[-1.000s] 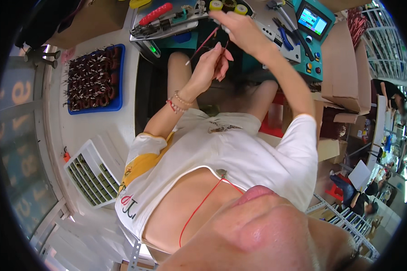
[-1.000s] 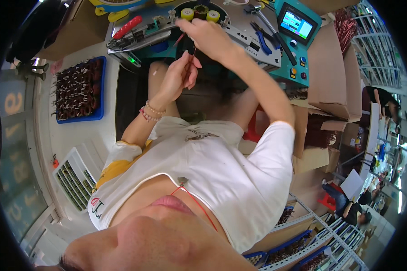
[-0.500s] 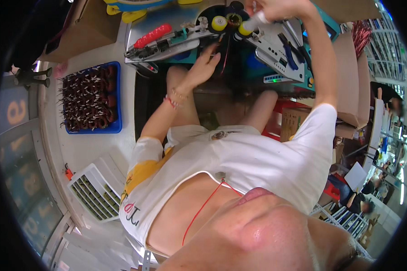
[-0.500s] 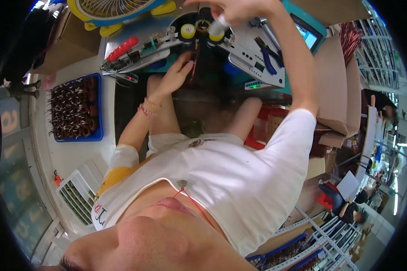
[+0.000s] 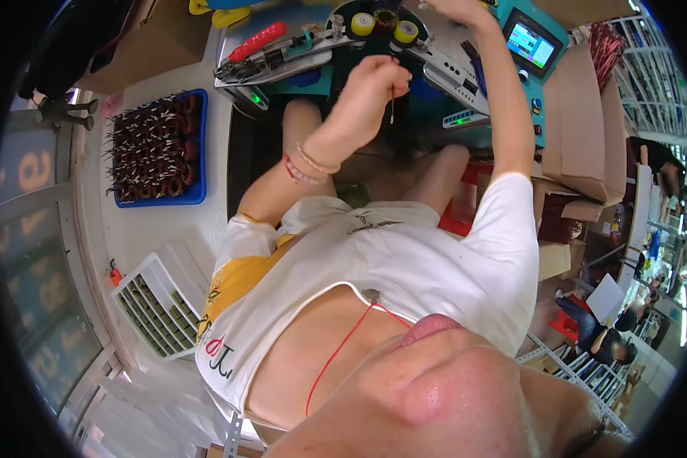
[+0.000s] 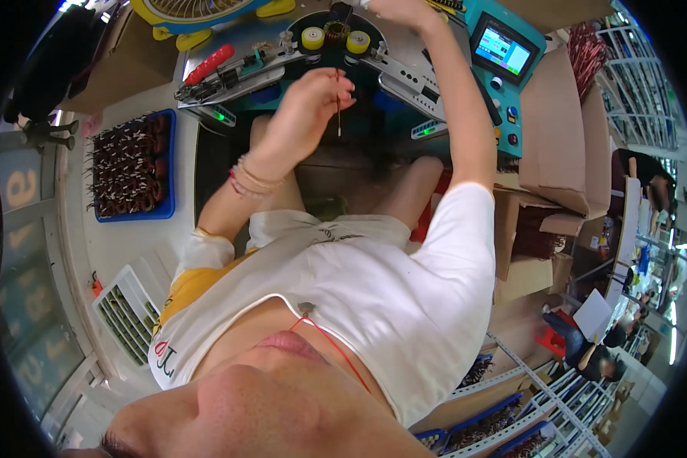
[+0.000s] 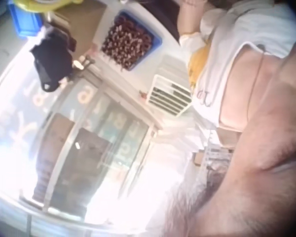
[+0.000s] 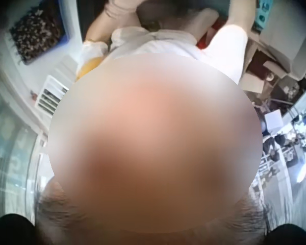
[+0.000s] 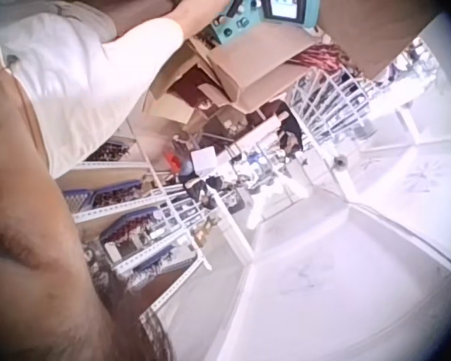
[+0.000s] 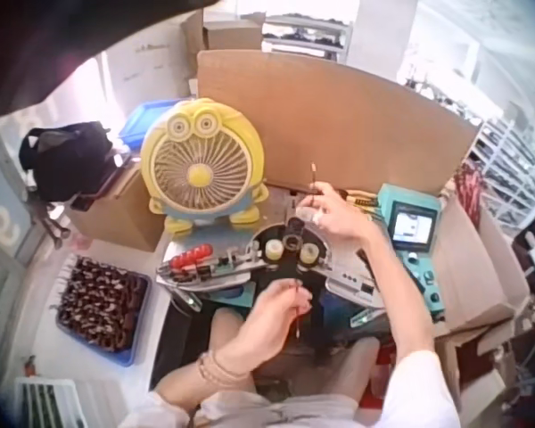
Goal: Feeding bundles of thin red wires into a processing machine for assembly or fabrication.
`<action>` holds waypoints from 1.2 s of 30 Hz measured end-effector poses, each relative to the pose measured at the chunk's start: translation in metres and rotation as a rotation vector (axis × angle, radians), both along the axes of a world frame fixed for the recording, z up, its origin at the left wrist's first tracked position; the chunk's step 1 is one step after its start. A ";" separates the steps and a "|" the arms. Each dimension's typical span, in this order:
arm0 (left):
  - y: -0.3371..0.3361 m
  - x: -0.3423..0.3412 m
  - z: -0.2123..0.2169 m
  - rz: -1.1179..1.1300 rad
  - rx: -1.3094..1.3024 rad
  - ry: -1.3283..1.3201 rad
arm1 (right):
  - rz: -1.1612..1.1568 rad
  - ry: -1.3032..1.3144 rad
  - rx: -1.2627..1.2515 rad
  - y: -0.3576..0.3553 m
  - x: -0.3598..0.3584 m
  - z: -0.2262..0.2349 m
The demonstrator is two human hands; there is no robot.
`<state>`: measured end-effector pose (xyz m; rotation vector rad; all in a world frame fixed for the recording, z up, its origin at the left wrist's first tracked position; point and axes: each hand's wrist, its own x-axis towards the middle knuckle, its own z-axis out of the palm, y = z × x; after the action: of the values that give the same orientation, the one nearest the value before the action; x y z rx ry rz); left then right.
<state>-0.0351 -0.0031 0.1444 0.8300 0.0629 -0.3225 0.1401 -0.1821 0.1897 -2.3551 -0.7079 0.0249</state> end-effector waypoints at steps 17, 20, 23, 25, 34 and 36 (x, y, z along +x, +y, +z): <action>0.024 0.007 -0.099 0.038 0.214 -0.020 | 0.647 0.193 -0.597 0.022 0.073 0.031; 0.023 0.021 -0.130 0.145 0.541 -0.125 | 0.210 0.355 -0.618 0.035 -0.011 0.102; -0.004 0.060 -0.123 0.186 0.630 -0.475 | 0.342 -0.210 -0.303 -0.014 -0.049 0.049; 0.006 0.065 -0.148 0.054 0.766 -0.426 | 0.391 -0.253 -0.131 0.008 -0.081 0.009; -0.036 -0.023 -0.071 0.184 0.137 -0.359 | 0.315 -0.737 -0.207 0.021 -0.093 -0.006; -0.031 -0.016 -0.044 0.116 0.004 -0.103 | 0.117 -0.702 -0.031 0.017 -0.051 -0.020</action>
<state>-0.0513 -0.0342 0.1007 0.8419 0.0155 -0.1703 0.0888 -0.1653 0.1699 -2.3364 -1.1724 -0.7744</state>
